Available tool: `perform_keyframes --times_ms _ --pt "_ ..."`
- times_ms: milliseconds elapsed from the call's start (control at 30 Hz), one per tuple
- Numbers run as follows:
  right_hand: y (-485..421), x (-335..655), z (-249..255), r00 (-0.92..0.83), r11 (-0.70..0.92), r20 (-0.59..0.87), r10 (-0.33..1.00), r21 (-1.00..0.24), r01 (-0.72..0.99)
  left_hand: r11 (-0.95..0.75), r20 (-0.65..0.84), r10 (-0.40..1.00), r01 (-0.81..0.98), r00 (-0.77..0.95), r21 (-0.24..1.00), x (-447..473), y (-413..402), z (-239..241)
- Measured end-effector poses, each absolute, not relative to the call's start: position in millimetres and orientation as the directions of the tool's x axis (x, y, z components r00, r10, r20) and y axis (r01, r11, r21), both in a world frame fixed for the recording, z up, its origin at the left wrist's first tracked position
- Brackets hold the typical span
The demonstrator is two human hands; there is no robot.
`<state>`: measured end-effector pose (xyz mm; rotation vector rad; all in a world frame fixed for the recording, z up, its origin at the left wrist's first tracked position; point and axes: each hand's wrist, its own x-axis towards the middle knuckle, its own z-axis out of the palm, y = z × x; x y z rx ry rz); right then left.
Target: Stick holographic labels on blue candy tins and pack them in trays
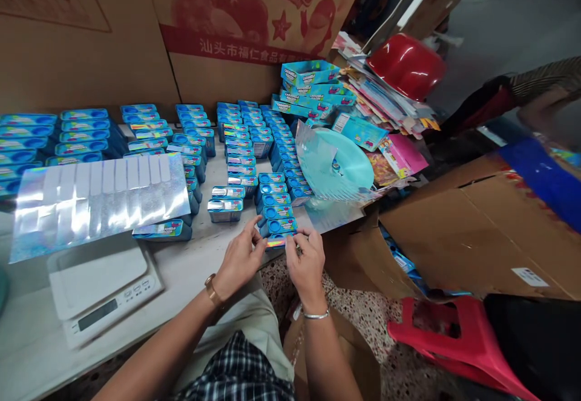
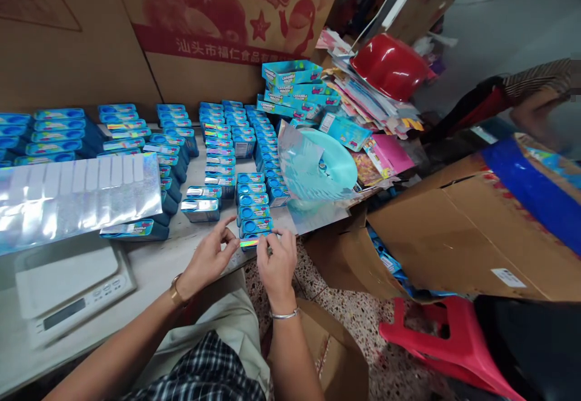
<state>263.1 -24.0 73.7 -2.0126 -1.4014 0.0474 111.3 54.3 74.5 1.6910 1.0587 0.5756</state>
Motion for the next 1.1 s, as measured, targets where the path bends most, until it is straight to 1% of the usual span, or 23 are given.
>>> perform_keyframes --times_ms 133,200,267,367,500,567,667,733,767,833,867,900,967,1000,1033,1067,1100 --pt "-21.4 262.9 70.0 0.424 -0.185 0.342 0.838 -0.554 0.812 -0.103 -0.089 0.868 0.353 0.488 0.930 113.5 53.7 65.1" --pt "-20.3 262.6 68.8 0.429 -0.183 0.352 0.832 -0.556 0.811 -0.064 -0.102 0.872 0.317 0.479 0.946 116.3 52.0 58.2" --pt "-19.1 262.3 67.7 0.442 -0.181 0.357 0.823 -0.573 0.799 0.009 -0.116 0.878 0.228 0.464 0.974 120.5 48.7 50.9" --pt "-16.8 261.8 64.9 0.495 -0.185 0.335 0.802 -0.649 0.738 0.121 -0.137 0.898 0.065 0.417 0.991 128.4 41.8 40.6" --pt "-16.6 264.4 54.9 0.590 -0.187 0.302 0.749 -0.758 0.625 0.184 -0.157 0.929 -0.051 0.335 0.982 139.8 33.1 26.2" --pt "-19.3 267.6 48.1 0.605 -0.184 0.296 0.739 -0.775 0.604 0.180 -0.154 0.937 -0.055 0.313 0.982 142.7 29.6 17.2" --pt "-22.9 273.6 44.3 0.577 -0.167 0.296 0.761 -0.771 0.615 0.167 -0.182 0.928 0.074 0.325 0.983 134.8 24.4 8.5" --pt "-22.0 274.5 51.5 0.551 -0.166 0.318 0.771 -0.735 0.657 0.144 -0.185 0.923 0.142 0.337 0.979 117.6 20.2 14.0" --pt "-20.3 272.3 58.4 0.544 -0.166 0.351 0.762 -0.706 0.688 0.115 -0.159 0.924 0.144 0.347 0.983 104.8 18.2 21.6" --pt "-14.3 259.9 76.8 0.513 -0.131 0.440 0.736 -0.652 0.747 0.010 -0.044 0.937 0.099 0.347 0.995 70.2 17.7 46.1" --pt "-9.4 249.5 86.7 0.479 -0.083 0.477 0.737 -0.640 0.764 -0.060 0.027 0.950 0.094 0.312 0.994 48.5 20.8 61.3" --pt "-2.7 236.5 96.0 0.428 -0.015 0.499 0.753 -0.638 0.770 -0.127 0.098 0.968 0.114 0.231 0.985 24.4 26.8 76.8" --pt "17.9 205.8 110.2 0.270 0.137 0.494 0.826 -0.643 0.754 -0.215 0.222 0.975 0.189 -0.020 0.958 -27.4 47.4 103.9" --pt "32.3 189.7 114.5 0.174 0.203 0.479 0.861 -0.636 0.745 -0.219 0.262 0.952 0.242 -0.161 0.945 -52.9 60.7 113.3" --pt "49.4 174.3 117.0 0.077 0.260 0.462 0.884 -0.619 0.741 -0.230 0.319 0.899 0.295 -0.300 0.927 -76.8 74.6 119.3" --pt "69.1 160.2 117.9 -0.008 0.304 0.447 0.894 -0.596 0.743 -0.227 0.362 0.847 0.351 -0.389 0.908 -97.8 88.2 121.9" --pt "91.0 147.9 117.6 -0.084 0.339 0.427 0.900 -0.567 0.751 -0.215 0.397 0.806 0.409 -0.439 0.887 -115.2 100.7 121.4"
